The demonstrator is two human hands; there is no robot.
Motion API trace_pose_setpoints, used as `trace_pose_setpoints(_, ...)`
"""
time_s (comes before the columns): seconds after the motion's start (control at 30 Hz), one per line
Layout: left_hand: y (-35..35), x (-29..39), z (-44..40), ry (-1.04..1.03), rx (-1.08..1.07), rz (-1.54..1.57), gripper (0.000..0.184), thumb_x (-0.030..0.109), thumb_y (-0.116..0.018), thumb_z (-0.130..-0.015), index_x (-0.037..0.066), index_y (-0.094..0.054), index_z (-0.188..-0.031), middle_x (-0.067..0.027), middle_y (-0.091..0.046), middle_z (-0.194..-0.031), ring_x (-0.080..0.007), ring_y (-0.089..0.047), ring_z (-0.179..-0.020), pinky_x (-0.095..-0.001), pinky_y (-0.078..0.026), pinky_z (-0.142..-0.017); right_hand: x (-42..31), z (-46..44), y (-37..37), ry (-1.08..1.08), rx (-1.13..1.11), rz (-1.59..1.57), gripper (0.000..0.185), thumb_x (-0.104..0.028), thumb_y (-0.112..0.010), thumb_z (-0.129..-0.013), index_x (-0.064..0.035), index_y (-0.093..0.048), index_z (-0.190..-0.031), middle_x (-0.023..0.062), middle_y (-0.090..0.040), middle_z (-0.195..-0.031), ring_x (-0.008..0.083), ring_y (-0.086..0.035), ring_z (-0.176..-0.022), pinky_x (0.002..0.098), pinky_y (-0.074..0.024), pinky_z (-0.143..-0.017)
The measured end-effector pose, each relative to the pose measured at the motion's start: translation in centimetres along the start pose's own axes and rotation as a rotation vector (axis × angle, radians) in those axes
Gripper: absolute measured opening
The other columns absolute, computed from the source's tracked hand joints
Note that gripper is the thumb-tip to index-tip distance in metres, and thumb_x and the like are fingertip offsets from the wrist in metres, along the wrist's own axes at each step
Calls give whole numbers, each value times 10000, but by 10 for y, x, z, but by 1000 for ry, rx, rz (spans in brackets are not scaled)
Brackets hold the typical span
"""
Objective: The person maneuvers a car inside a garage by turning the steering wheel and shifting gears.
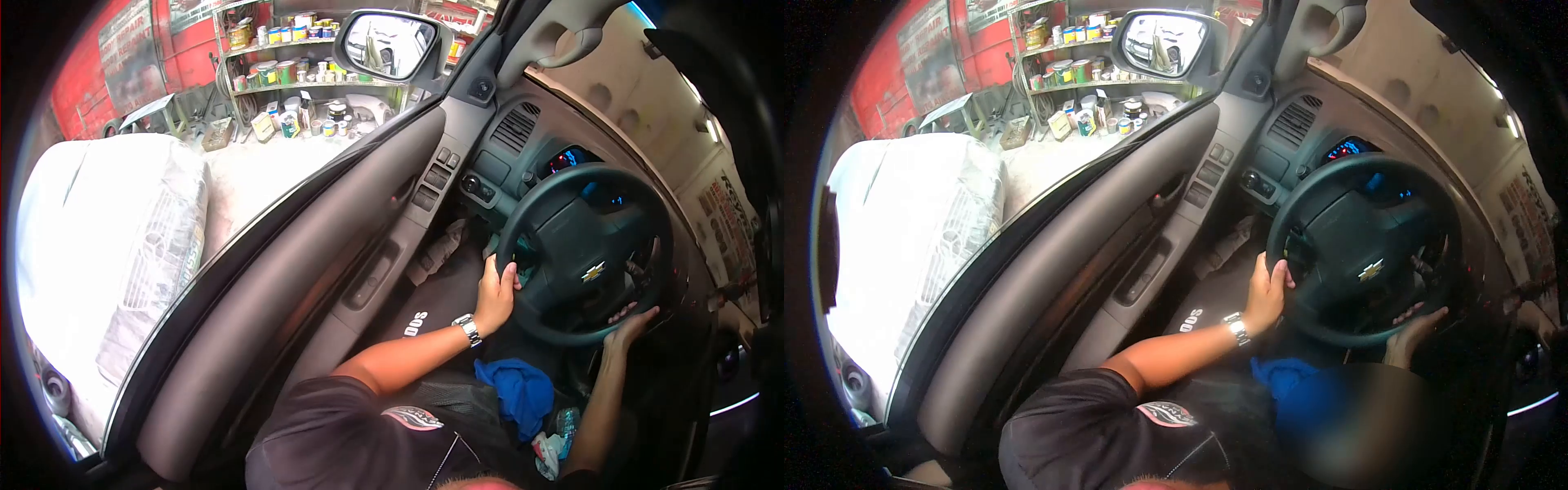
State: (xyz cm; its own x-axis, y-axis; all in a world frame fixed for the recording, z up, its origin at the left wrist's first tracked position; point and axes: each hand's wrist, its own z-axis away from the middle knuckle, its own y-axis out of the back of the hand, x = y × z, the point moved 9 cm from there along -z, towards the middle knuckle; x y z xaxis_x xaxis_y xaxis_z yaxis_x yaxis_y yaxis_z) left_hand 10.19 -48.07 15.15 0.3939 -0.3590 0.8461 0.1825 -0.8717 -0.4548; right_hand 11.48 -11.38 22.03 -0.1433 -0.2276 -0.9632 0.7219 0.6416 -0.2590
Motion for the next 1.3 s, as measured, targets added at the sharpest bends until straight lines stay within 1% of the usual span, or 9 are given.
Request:
trace_pose_setpoints(0.23,-1,0,-2,11,6,76,243,239,-492,-1090,16,-503,-1185,-6,-548,-828,-86,-551,-743,-256,-485,-712,1,4,1,0,4,29,679,-764,-240,-991,-154,-475,-807,-13,-403,-603,140,-362,-493,296,-328,-484)
trace_pose_setpoints(0.33,-1,0,-2,-23,14,90,273,246,-514,-1080,17,-506,-1228,-20,-570,-809,-92,-576,-716,-267,-498,-680,-3,10,-1,5,11,40,675,-756,-237,-996,-149,-468,-808,-11,-400,-599,144,-363,-488,296,-329,-482)
trace_pose_setpoints(0.43,-2,-1,-1,-2,24,86,281,259,-513,-1081,18,-507,-1227,-15,-565,-810,-89,-570,-716,-262,-494,-680,-5,13,-2,9,16,42,675,-750,-236,-999,-145,-466,-809,-11,-399,-596,144,-365,-487,297,-328,-478)
trace_pose_setpoints(0.53,-3,0,1,40,7,87,253,257,-493,-1091,22,-501,-1184,-4,-548,-828,-85,-550,-746,-251,-485,-717,-8,17,-2,14,17,41,676,-749,-239,-1000,-142,-468,-810,-11,-399,-595,144,-366,-487,296,-327,-471)
trace_pose_setpoints(0.9,-6,5,1,24,6,109,254,264,-489,-1092,26,-502,-1180,-3,-540,-830,-85,-540,-752,-250,-473,-723,-12,16,-2,35,20,41,677,-752,-277,-996,-139,-474,-789,-13,-402,-598,134,-376,-494,283,-335,-471)
trace_pose_setpoints(1.0,-6,7,1,29,1,102,247,262,-486,-1093,29,-503,-1175,-3,-538,-832,-85,-538,-758,-249,-471,-729,-19,28,-6,32,32,91,675,-715,-210,-1026,-130,-479,-822,-13,-412,-628,132,-376,-522,285,-323,-488)
trace_pose_setpoints(1.1,-7,6,1,28,2,122,237,255,-486,-1092,32,-501,-1170,-3,-539,-833,-83,-538,-761,-248,-470,-729,-15,18,-4,28,14,79,686,-723,-197,-1021,-132,-478,-816,-14,-413,-617,132,-380,-515,287,-327,-479)
trace_pose_setpoints(1.2,-8,4,1,30,4,143,228,242,-484,-1092,31,-498,-1175,-2,-539,-832,-81,-537,-756,-246,-471,-726,-17,18,-3,23,19,87,686,-725,-199,-1020,-133,-480,-817,-16,-416,-609,128,-388,-511,282,-327,-479)
trace_pose_setpoints(1.3,-8,6,-1,16,2,111,231,233,-485,-1091,24,-494,-1188,-1,-541,-833,-80,-536,-751,-245,-471,-728,-17,20,-2,18,34,80,675,-731,-231,-1016,-138,-483,-816,-19,-416,-607,128,-392,-508,279,-331,-476)
